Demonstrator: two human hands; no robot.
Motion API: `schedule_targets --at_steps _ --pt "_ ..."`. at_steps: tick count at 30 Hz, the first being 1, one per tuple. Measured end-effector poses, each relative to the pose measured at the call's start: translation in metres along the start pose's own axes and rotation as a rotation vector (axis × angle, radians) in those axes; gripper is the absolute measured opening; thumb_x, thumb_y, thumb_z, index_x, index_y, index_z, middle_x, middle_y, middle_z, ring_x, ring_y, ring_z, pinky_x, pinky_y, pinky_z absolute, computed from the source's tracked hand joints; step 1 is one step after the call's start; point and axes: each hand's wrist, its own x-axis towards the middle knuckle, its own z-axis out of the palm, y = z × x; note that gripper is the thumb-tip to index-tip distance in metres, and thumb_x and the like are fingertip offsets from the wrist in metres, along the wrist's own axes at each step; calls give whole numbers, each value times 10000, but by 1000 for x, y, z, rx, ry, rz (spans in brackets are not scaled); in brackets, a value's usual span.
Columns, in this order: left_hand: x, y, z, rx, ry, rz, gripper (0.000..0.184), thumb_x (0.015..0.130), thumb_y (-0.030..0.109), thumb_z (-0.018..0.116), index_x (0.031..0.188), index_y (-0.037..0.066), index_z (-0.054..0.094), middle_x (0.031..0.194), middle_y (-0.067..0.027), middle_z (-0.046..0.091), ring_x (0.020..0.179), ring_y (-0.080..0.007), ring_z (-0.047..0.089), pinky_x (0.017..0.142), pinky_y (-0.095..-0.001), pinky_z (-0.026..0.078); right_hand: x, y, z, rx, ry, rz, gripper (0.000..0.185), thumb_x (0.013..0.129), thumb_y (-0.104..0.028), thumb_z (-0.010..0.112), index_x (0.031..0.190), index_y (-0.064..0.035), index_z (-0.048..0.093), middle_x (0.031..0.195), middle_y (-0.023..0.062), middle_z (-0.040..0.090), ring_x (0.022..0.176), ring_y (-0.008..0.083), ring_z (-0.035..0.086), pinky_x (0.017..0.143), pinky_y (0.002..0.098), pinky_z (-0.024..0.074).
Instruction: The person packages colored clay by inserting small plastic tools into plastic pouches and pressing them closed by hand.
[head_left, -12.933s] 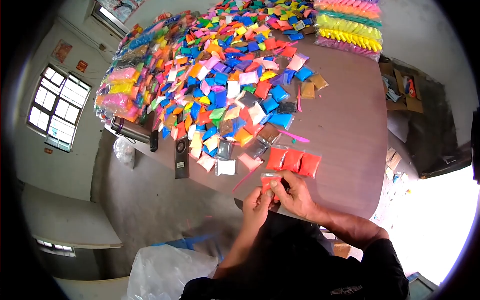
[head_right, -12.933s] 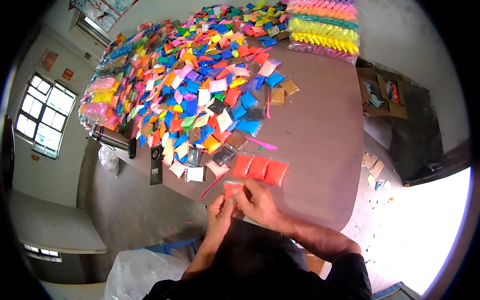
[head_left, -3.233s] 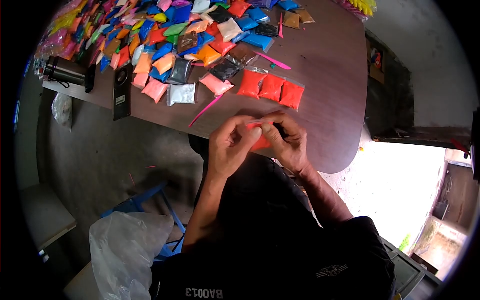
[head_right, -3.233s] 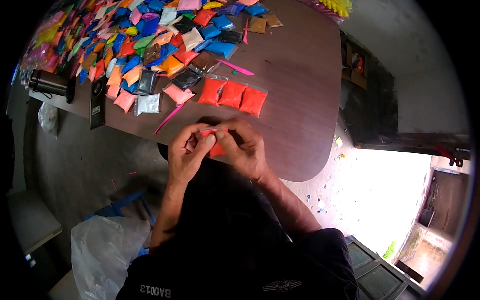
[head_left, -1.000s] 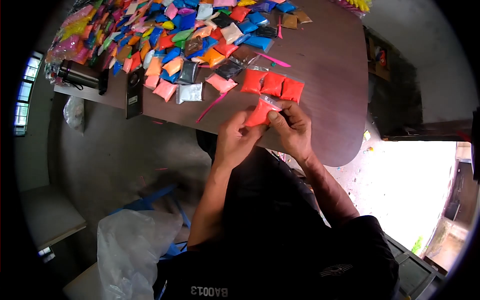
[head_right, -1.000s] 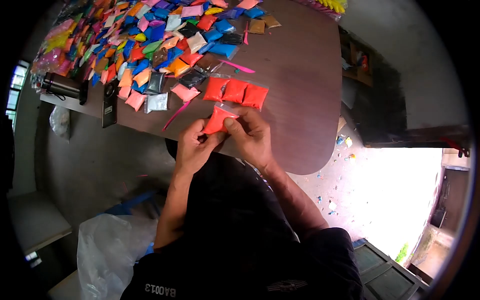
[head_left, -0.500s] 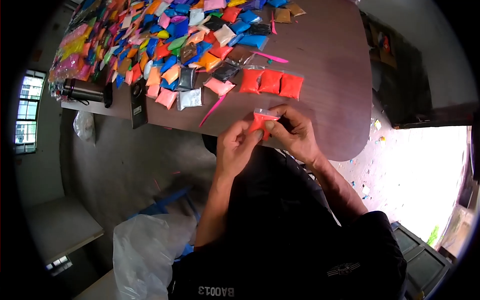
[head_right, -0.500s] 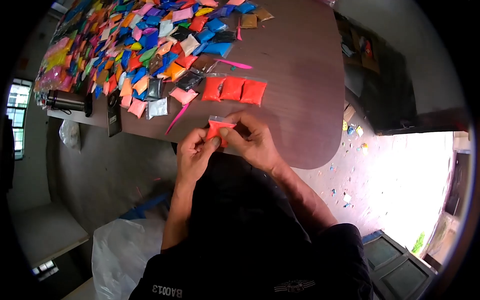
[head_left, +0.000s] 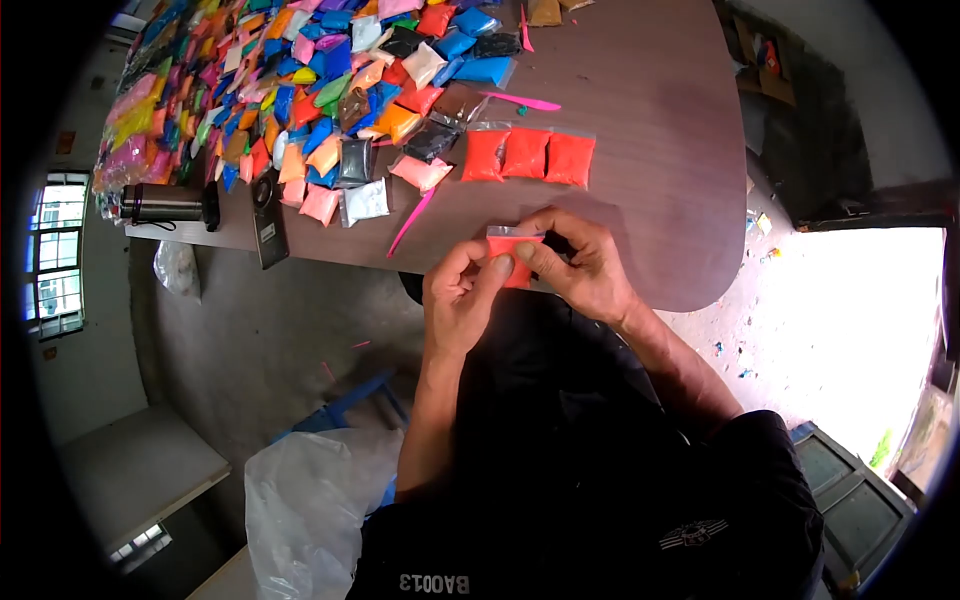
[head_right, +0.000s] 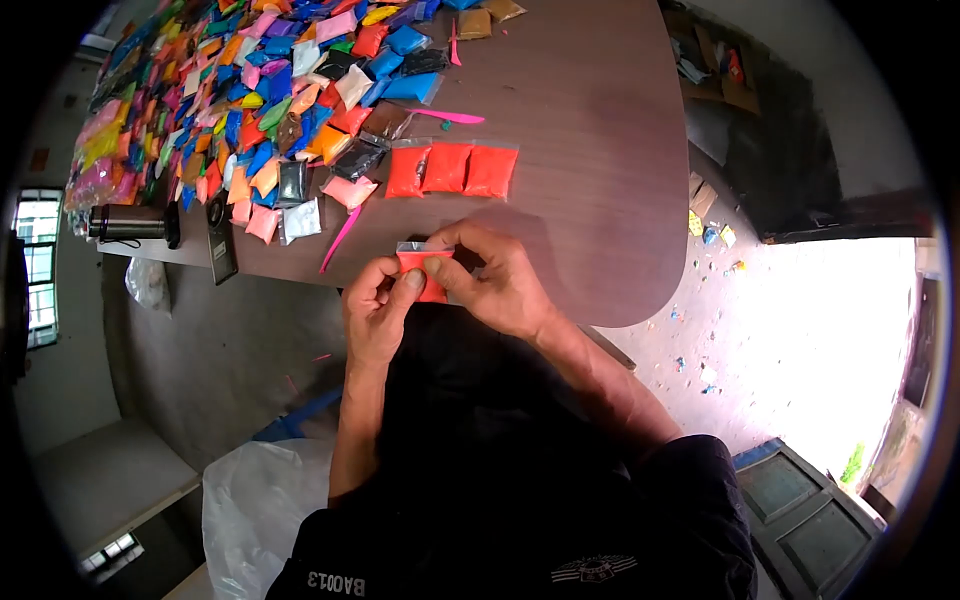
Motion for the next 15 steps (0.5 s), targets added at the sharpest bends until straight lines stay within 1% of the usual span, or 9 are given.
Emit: schedule_targets --at_steps 2,3,5,6,8,10,12,14,15 --pt "1 3 2 -3 -5 -7 153 1038 73 716 1129 -49 697 958 -11 689 843 -48 601 734 -218 486 1 -1 0 55 21 -40 130 995 -64 748 1097 13 720 1019 51 731 910 103 654 772 282 547" --pt "3 3 5 -43 28 2 147 1040 78 716 1114 -48 702 951 -8 688 834 -42 587 723 -214 475 1 0 0 57 22 -40 130 995 -64 748 1097 13 720 1019 51 731 910 103 654 772 282 547" --pt "5 4 7 -82 58 8 142 1041 82 717 1099 -47 706 943 -4 686 824 -35 573 712 -210 463 2 4 -2 -56 -4 -86 104 979 -54 749 1064 4 731 989 75 732 884 137 669 757 299 545" --pt "6 5 7 -21 68 8 140 1040 84 721 1093 -46 712 926 2 684 806 -32 563 697 -209 453 3 4 -2 -55 -3 -86 104 979 -54 749 1064 4 731 989 75 732 884 137 669 757 299 545" --pt "7 4 6 41 75 9 138 1038 86 724 1086 -44 718 910 9 682 787 -30 553 682 -208 444 4 1 -2 -161 -16 -131 103 965 -54 756 1050 1 737 972 112 733 869 194 686 764 330 548" --pt "6 1 6 83 81 51 135 1041 84 720 1089 -42 727 878 25 679 754 -25 549 654 -206 438 4 0 -2 -176 -16 -127 115 962 -57 757 1060 -1 737 977 121 732 876 212 692 762 341 549" --pt "6 3 7 117 90 52 146 1035 95 731 1100 -37 730 870 24 684 744 -29 554 652 -211 449 4 -3 -2 -191 -21 -127 127 959 -60 759 1070 -2 737 981 130 731 883 229 698 761 352 551" --pt "6 6 5 153 100 53 160 1029 106 741 1111 -31 733 863 23 688 733 -33 558 651 -216 460 3 -7 -2 -163 -14 -29 125 960 -57 751 1073 -5 740 978 137 736 878 241 706 761 368 554" --pt "7 8 4 221 165 83 175 1012 121 764 1112 -21 739 863 8 700 729 -45 573 659 -224 475 3 -7 -4 -162 -15 -28 125 960 -57 751 1073 -5 740 978 137 736 878 241 706 761 368 554"
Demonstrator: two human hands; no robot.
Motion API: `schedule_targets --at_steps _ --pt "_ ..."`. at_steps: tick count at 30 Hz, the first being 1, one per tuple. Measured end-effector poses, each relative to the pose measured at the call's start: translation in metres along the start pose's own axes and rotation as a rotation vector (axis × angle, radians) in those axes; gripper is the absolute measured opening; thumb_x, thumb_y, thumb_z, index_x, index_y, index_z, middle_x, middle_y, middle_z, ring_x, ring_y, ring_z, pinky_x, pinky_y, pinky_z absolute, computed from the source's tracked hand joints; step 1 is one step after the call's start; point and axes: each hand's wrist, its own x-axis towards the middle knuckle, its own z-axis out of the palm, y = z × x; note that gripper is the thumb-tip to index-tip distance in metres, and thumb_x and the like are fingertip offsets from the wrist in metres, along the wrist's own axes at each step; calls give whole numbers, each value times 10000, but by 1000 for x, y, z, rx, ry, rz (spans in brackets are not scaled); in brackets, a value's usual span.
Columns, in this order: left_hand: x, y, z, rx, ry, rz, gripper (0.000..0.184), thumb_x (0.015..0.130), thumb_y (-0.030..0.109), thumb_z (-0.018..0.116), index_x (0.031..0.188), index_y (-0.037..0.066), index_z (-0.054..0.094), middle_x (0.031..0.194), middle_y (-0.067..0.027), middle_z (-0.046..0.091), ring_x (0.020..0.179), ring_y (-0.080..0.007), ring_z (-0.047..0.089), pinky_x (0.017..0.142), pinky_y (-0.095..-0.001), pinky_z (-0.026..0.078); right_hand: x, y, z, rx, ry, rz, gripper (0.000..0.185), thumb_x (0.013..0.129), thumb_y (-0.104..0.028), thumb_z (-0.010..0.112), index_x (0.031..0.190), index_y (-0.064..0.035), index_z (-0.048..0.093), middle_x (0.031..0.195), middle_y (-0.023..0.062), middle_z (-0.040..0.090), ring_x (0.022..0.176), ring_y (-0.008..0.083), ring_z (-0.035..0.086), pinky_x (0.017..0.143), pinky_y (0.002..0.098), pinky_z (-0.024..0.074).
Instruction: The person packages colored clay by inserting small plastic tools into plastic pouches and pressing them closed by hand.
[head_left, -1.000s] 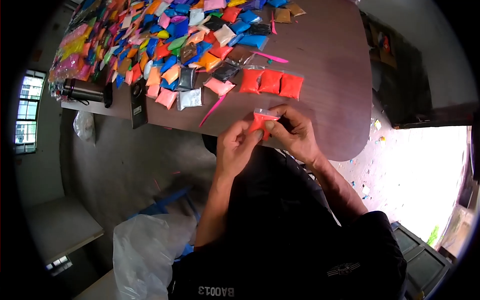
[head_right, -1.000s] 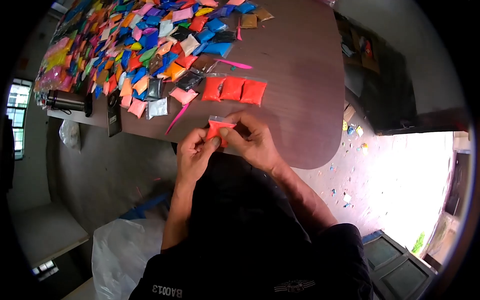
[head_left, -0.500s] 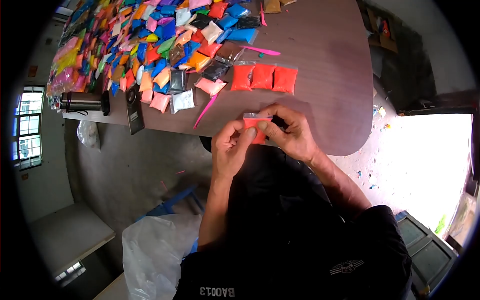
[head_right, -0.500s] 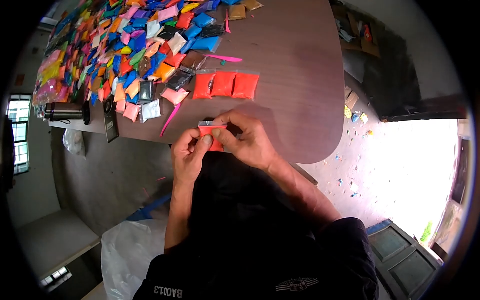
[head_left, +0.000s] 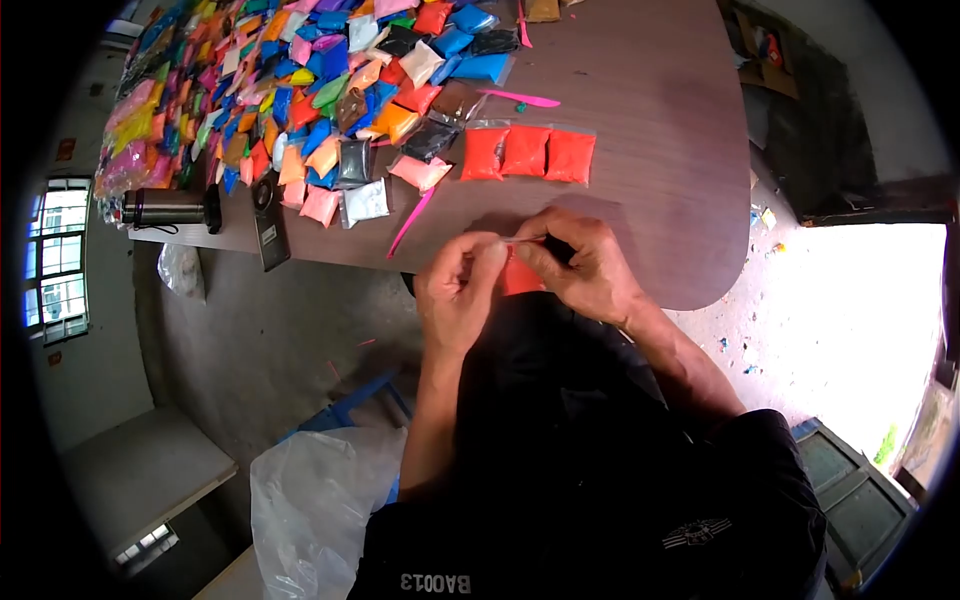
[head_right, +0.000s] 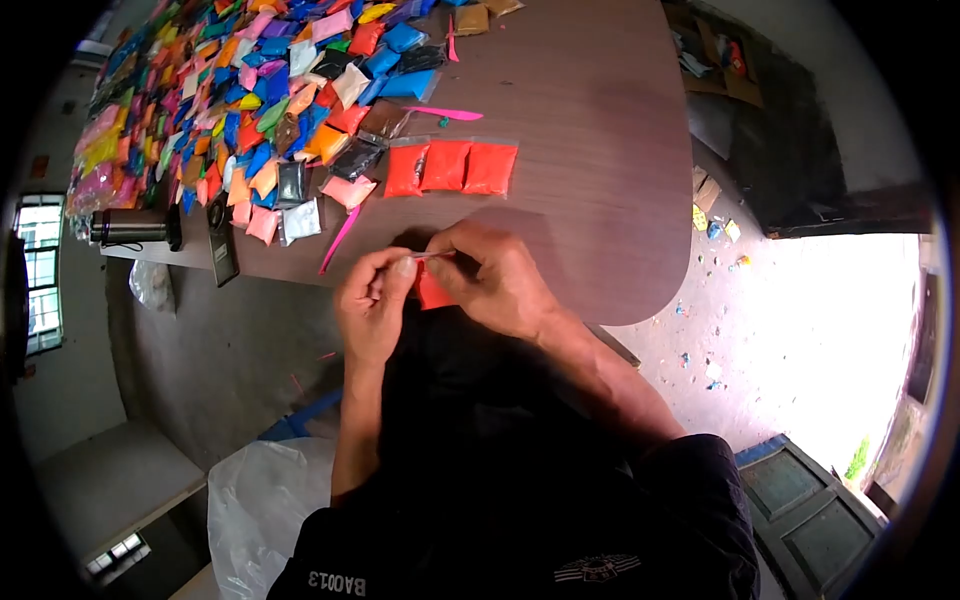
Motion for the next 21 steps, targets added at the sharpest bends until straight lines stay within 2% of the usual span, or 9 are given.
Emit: schedule_targets --at_steps 2,4,5,6,8,9,13,19,21 --pt "5 1 -10 240 114 75 184 999 143 787 1109 -2 761 881 10 711 754 -49 579 684 -219 489 0 1 -10 -88 29 -67 117 962 -46 734 1071 -7 748 981 135 749 866 227 717 754 356 559" --pt "13 2 -24 474 214 98 201 981 160 807 1106 9 765 921 -51 755 752 -83 623 704 -256 526 -1 -6 -24 -101 28 -3 121 959 -43 731 1073 -8 751 984 136 754 853 225 721 754 350 560" --pt "18 -1 -33 503 207 66 204 962 148 807 1115 20 766 938 -91 749 747 -167 670 713 -322 553 -2 -9 -30 -112 28 58 126 956 -40 728 1074 -8 755 987 137 758 840 223 725 753 344 562" --pt "24 -6 -42 503 208 65 204 962 148 807 1115 20 766 938 -91 749 747 -167 670 713 -322 553 -2 -10 -35 -112 28 59 126 956 -40 728 1074 -8 755 987 137 758 840 223 725 753 344 562" --pt "34 -20 -54 891 264 370 209 945 136 801 1119 26 768 943 -96 722 799 -254 696 730 -365 559 -3 -9 -42 -231 61 64 131 948 -43 731 1069 -1 758 989 136 757 821 220 722 739 337 560" --pt "36 -23 -57 917 264 333 198 934 127 790 1111 40 769 955 -117 693 849 -323 689 734 -404 551 -3 -9 -45 -252 57 70 187 941 -53 743 1121 -1 745 953 138 748 806 230 714 737 345 559" --pt "38 -28 -64 901 223 170 139 940 152 779 1044 66 744 990 -131 674 920 -374 676 785 -457 552 -4 -17 -49 -383 55 183 273 925 -60 766 1186 3 720 972 134 727 815 231 724 742 342 563" --pt "32 -23 -58 845 186 252 140 941 133 782 1057 65 742 1003 -124 675 928 -358 673 786 -452 551 -15 -14 -48 -395 221 -38 362 848 -57 830 1185 2 714 1139 133 661 913 274 734 784 385 603" --pt "32 -20 -58 857 201 213 137 943 127 779 1059 64 741 1003 -125 674 926 -359 675 788 -452 551 -21 -1 -54 -537 164 -258 386 805 -73 860 1162 -23 723 1175 128 655 977 313 714 800 414 612"
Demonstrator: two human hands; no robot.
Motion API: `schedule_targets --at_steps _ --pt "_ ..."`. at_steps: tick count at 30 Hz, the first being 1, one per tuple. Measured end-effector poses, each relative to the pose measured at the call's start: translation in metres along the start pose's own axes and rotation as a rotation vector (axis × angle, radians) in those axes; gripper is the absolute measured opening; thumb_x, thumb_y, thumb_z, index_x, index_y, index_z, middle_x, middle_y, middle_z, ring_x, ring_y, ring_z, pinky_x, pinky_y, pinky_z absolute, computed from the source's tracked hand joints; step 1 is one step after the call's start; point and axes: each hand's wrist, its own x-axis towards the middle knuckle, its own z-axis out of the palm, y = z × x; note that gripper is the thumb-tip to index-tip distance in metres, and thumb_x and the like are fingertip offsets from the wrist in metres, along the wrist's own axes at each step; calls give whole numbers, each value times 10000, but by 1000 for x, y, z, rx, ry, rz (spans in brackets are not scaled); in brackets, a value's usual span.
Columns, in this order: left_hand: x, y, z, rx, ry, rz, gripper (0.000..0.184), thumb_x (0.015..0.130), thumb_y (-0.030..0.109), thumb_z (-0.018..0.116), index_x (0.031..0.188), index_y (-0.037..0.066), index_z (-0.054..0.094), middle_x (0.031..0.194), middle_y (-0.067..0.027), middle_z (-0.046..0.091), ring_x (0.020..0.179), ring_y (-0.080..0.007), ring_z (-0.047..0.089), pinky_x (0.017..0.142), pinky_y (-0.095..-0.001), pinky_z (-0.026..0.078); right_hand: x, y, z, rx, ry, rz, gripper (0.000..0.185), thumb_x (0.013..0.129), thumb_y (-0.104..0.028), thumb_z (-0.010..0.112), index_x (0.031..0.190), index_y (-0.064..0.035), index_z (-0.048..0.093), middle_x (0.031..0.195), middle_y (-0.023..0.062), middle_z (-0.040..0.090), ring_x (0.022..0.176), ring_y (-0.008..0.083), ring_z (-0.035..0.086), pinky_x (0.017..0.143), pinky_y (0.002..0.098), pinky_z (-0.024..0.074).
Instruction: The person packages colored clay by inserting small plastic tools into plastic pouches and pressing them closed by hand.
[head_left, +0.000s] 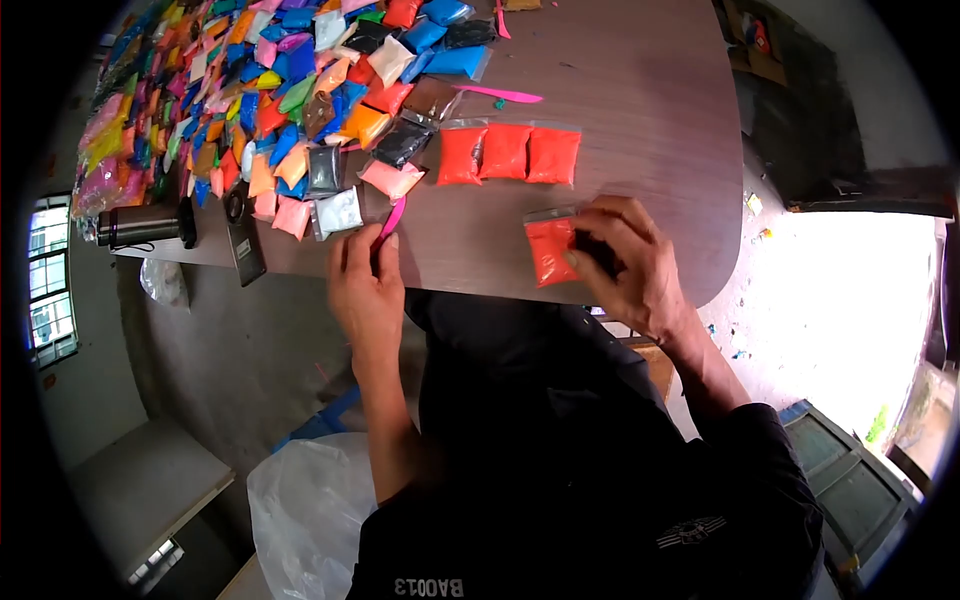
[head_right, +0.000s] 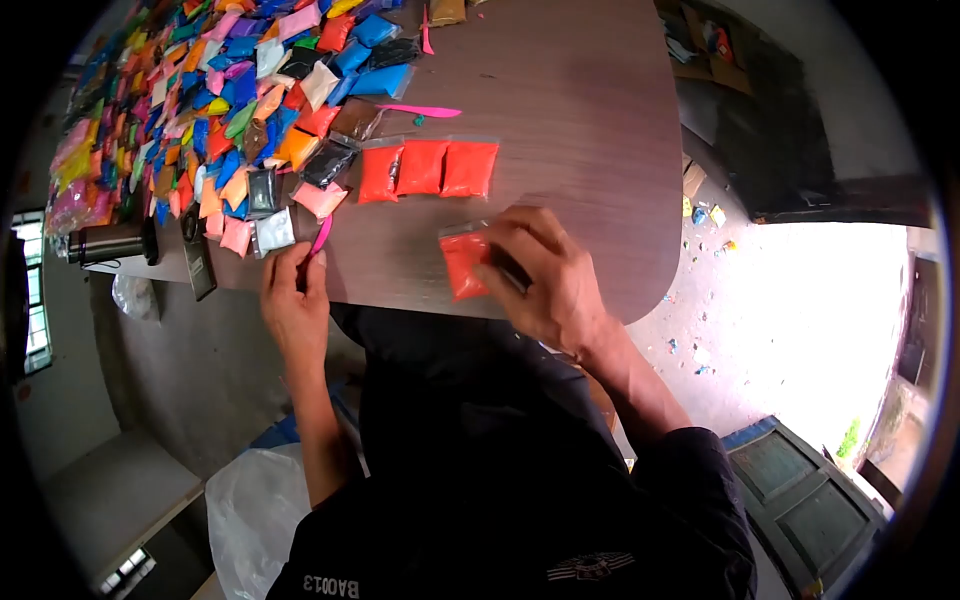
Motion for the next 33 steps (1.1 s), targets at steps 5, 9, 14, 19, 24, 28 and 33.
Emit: schedule_targets --at_steps 5,9,14,19,24,28,33 --pt "5 -6 -5 -27 -80 -50 126 939 115 783 1044 58 743 975 -132 666 885 -364 669 765 -456 541 -5 -6 -6 -118 -92 -133 464 722 -143 907 1149 -80 735 1214 98 660 1021 305 697 824 408 612" --pt "9 -5 -7 -24 -113 -47 110 938 108 781 1022 51 738 949 -136 654 861 -360 659 747 -454 532 -5 -6 -4 -183 -147 -187 561 652 -184 945 1165 -61 754 1232 104 665 1069 319 691 867 422 613" --pt "8 1 -11 -40 -159 -75 110 949 102 769 969 27 691 941 -140 650 848 -373 654 727 -449 517 -8 -1 -1 -195 -130 -234 461 701 -140 913 1135 -70 775 1199 93 702 1037 293 703 849 397 623" --pt "-3 24 -13 -27 -157 40 114 974 94 742 991 37 644 933 -158 666 828 -403 664 708 -479 517 -10 4 0 -163 -119 -260 358 796 -151 870 1135 -105 766 1207 48 693 991 275 689 809 386 606" --pt "-33 81 -3 -344 -394 -23 68 997 76 720 1036 42 677 881 -171 716 776 -368 720 690 -431 565 -12 2 -3 -150 -142 -298 343 794 -139 866 1122 -98 774 1208 53 711 931 266 699 800 380 603" --pt "-39 97 16 -438 -340 106 111 964 41 743 1071 33 714 896 -170 714 792 -377 718 692 -425 575 -15 2 -4 -165 -149 -328 311 797 -131 860 1093 -83 779 1214 62 726 925 253 716 813 379 602" --pt "-26 92 24 -322 -297 123 94 930 31 770 1014 22 729 876 -160 693 747 -367 692 649 -416 547 -16 5 0 -115 -126 -335 302 798 -125 854 1085 -73 776 1213 72 728 951 252 726 828 380 604"
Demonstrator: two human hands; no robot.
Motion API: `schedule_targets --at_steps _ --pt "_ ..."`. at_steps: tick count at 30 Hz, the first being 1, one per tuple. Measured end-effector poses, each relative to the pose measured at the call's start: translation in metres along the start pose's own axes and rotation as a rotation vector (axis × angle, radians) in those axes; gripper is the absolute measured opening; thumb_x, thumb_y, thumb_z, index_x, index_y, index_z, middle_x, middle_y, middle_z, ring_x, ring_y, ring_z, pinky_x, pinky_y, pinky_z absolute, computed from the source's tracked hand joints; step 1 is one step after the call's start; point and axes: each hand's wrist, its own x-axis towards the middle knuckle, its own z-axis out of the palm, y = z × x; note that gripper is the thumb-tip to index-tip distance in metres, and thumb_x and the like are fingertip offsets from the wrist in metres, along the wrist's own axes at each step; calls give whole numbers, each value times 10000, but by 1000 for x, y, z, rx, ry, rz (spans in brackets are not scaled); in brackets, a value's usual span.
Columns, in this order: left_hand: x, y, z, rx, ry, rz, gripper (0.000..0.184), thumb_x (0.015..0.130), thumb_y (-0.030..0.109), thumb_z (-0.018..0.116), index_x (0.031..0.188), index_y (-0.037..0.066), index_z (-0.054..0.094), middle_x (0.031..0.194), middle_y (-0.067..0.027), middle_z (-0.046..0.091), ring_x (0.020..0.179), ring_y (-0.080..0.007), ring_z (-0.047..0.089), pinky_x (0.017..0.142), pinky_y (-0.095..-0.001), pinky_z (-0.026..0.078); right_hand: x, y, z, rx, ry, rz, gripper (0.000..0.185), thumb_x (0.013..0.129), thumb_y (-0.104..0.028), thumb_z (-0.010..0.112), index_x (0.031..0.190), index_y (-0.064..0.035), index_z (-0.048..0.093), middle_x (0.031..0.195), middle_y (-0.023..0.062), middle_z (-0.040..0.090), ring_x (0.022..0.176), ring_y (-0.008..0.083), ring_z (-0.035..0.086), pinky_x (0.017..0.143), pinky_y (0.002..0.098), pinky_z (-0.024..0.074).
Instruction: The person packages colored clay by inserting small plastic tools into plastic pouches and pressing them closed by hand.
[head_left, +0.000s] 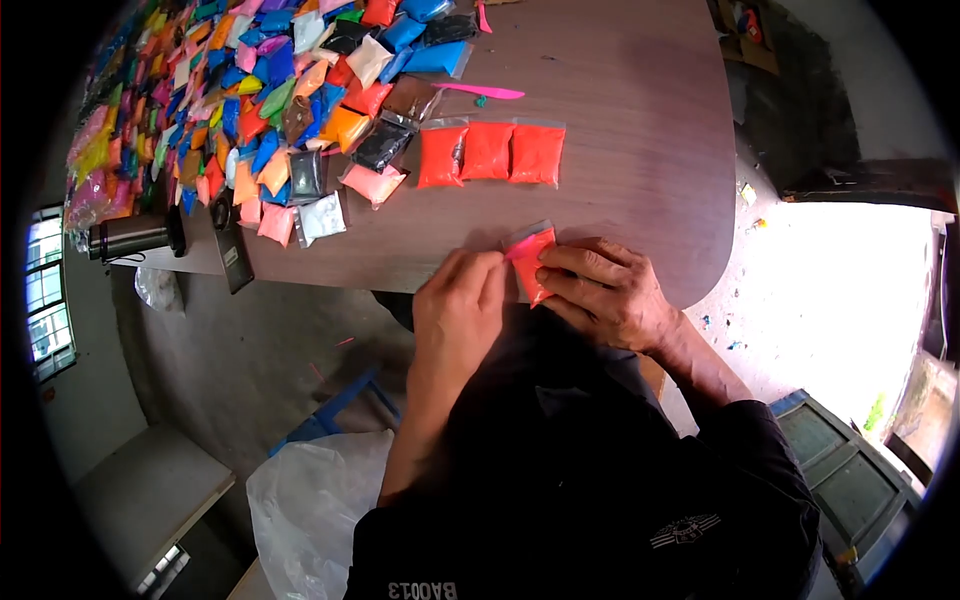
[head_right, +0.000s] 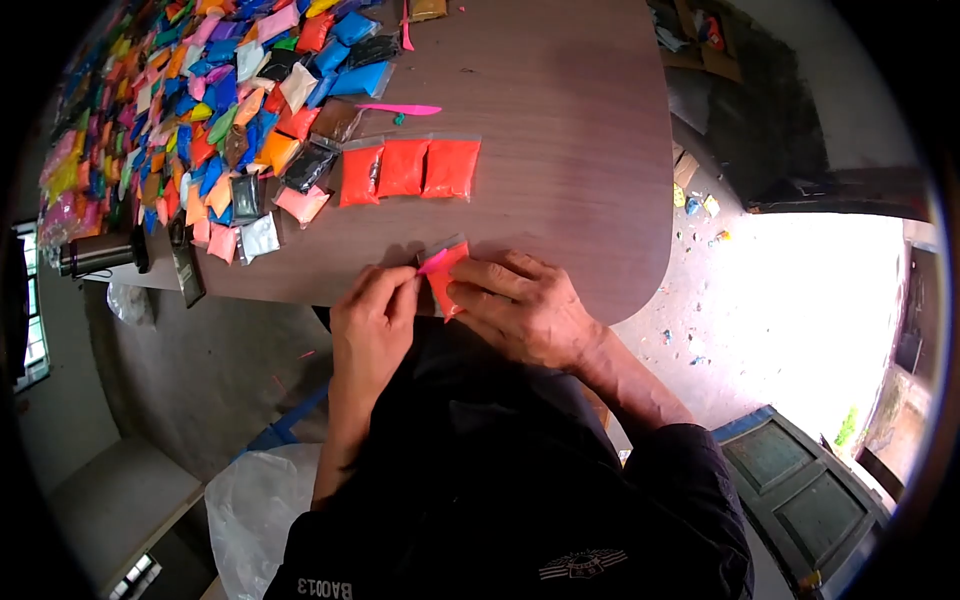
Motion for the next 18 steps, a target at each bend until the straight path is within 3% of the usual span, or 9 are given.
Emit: schedule_targets --at_steps 2,9,12,14,18 --pt "7 -8 1 10 6 4 83 924 30 772 998 24 734 879 -157 692 735 -360 684 644 -410 539 0 -1 -2 15 -22 15 331 762 -102 892 1071 -46 787 1196 95 743 989 271 738 873 399 619" --pt "15 4 -6 -19 11 -54 48 929 74 770 968 66 745 872 -114 696 721 -350 694 641 -418 562 -2 -3 -4 22 -29 49 310 767 -106 885 1053 -41 785 1162 89 737 960 260 734 850 387 613" --pt "8 15 2 -103 -36 38 52 919 70 769 965 82 747 856 -102 688 756 -332 699 652 -409 565 -3 -2 -2 25 -39 29 301 768 -103 883 1046 -38 787 1134 83 728 930 261 726 825 380 605" --pt "11 18 4 -51 -87 30 81 920 12 760 995 27 734 893 -135 688 778 -343 697 682 -402 557 -3 0 -1 20 -10 -16 289 772 -101 877 1039 -36 788 1115 81 717 895 261 715 795 374 595" --pt "27 9 10 33 -104 31 81 923 34 757 996 30 722 918 -136 686 803 -373 691 697 -427 557 0 -2 -3 2 -1 -14 223 788 -108 827 1003 -89 770 1099 44 706 919 231 708 764 352 591"
